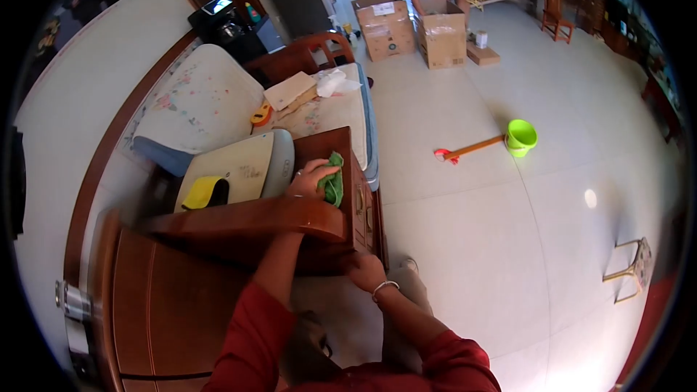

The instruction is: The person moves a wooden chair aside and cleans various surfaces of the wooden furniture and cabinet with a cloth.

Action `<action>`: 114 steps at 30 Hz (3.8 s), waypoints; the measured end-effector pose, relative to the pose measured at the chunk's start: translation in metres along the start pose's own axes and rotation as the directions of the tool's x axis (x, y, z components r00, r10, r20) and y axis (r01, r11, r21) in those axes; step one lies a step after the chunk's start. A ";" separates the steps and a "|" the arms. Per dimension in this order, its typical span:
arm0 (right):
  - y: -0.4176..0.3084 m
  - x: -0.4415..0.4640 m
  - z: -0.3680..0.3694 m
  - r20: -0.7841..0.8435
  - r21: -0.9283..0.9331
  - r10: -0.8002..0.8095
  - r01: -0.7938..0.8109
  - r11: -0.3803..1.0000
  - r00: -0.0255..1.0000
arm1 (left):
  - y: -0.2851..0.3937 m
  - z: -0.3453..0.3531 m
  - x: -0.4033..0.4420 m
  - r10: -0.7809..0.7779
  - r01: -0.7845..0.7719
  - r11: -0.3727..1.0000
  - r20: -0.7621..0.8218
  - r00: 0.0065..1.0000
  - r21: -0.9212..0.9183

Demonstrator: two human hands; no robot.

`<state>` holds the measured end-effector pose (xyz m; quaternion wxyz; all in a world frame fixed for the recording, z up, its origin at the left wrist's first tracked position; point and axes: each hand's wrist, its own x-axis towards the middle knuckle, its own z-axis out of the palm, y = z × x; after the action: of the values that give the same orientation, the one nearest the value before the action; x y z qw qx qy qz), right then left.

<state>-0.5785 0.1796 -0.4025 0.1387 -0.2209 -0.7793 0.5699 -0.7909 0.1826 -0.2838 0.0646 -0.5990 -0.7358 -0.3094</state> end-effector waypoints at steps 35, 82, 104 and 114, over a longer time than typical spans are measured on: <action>-0.007 -0.009 -0.019 0.226 0.369 0.248 -0.319 0.873 0.942 | -0.035 -0.170 -0.224 -0.659 0.802 0.580 -0.496 0.565 0.143; -0.148 0.224 -0.017 -0.004 0.552 0.109 -0.089 0.829 0.994 | -0.062 -0.104 -0.178 -0.213 0.548 0.680 -0.583 0.784 0.487; -0.148 0.234 -0.016 0.112 0.820 -0.033 -0.074 0.567 0.993 | -0.067 -0.098 -0.186 -0.210 0.522 0.702 -0.560 0.801 0.484; -0.142 0.242 -0.015 0.170 0.879 -0.129 -0.091 0.469 0.977 | -0.074 -0.101 -0.197 -0.259 0.521 0.632 -0.477 0.840 0.574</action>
<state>-0.8065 0.2777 -0.2710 0.1550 -0.0466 -0.3864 0.9080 -0.8325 -0.0438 -0.3231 0.3404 -0.2894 -0.8860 -0.1240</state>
